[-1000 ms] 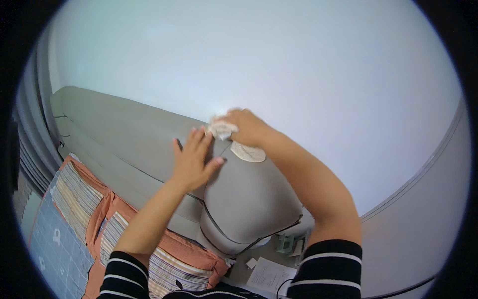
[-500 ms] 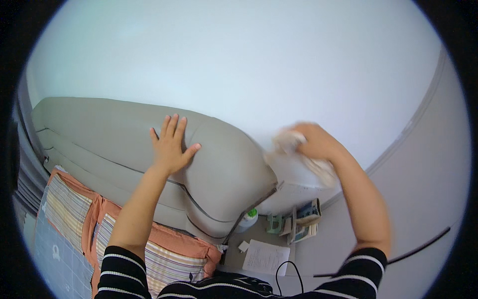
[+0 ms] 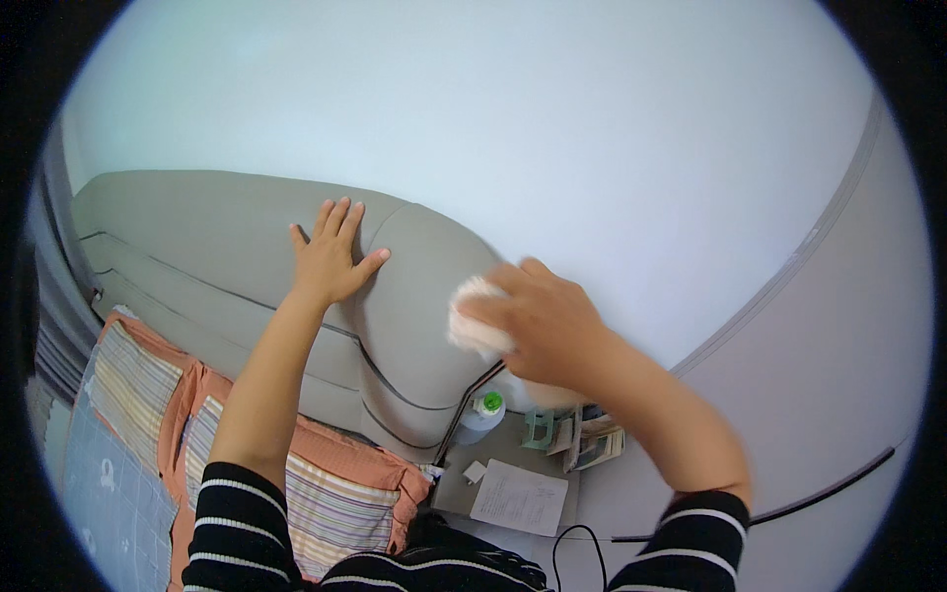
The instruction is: The person washes a sponge and a toothbrush in a bathroom sink, then moves to a bedroom to wipe the headboard of a bed with a cloth.
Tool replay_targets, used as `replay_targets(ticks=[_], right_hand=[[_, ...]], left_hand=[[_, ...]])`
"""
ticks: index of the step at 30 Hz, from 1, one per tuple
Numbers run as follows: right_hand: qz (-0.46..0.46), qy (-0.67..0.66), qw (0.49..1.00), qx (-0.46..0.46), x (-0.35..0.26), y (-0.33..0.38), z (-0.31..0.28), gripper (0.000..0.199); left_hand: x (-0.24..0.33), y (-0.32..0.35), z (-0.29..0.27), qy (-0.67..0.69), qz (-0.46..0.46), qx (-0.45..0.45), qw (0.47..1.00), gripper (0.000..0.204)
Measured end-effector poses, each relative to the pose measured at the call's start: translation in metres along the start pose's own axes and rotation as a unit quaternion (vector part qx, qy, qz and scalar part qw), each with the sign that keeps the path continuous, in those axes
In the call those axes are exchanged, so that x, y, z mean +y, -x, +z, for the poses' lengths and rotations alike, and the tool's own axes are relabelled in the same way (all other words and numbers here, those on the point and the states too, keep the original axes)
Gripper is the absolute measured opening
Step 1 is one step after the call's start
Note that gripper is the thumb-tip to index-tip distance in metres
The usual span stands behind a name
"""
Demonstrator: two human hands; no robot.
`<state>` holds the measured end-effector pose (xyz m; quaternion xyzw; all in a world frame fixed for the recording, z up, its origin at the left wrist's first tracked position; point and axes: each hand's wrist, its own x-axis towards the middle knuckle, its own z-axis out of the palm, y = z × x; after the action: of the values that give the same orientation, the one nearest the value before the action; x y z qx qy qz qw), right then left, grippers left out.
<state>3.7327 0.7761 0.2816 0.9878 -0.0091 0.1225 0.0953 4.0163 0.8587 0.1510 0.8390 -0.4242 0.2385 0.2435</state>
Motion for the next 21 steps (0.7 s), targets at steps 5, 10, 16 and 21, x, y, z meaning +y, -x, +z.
replay_targets(ticks=[5,10,16,21], right_hand=[[-0.051,0.201,0.978,0.02,-0.049,0.026,0.11,0.032],[-0.175,0.02,0.978,0.107,-0.064,0.057,0.16,0.028],[-0.112,0.126,0.968,0.185,-0.055,0.048,0.202,0.031],[-0.195,0.082,0.976,-0.049,-0.085,0.093,0.271,0.027]], left_hand=[[0.019,-0.009,-0.001,-0.011,-0.013,-0.044,0.999,0.085],[0.005,-0.005,-0.004,-0.016,-0.051,-0.052,0.997,0.087],[0.032,-0.013,0.001,0.022,-0.065,-0.088,0.994,0.085],[0.021,-0.008,-0.003,0.021,-0.078,-0.092,0.992,0.086]])
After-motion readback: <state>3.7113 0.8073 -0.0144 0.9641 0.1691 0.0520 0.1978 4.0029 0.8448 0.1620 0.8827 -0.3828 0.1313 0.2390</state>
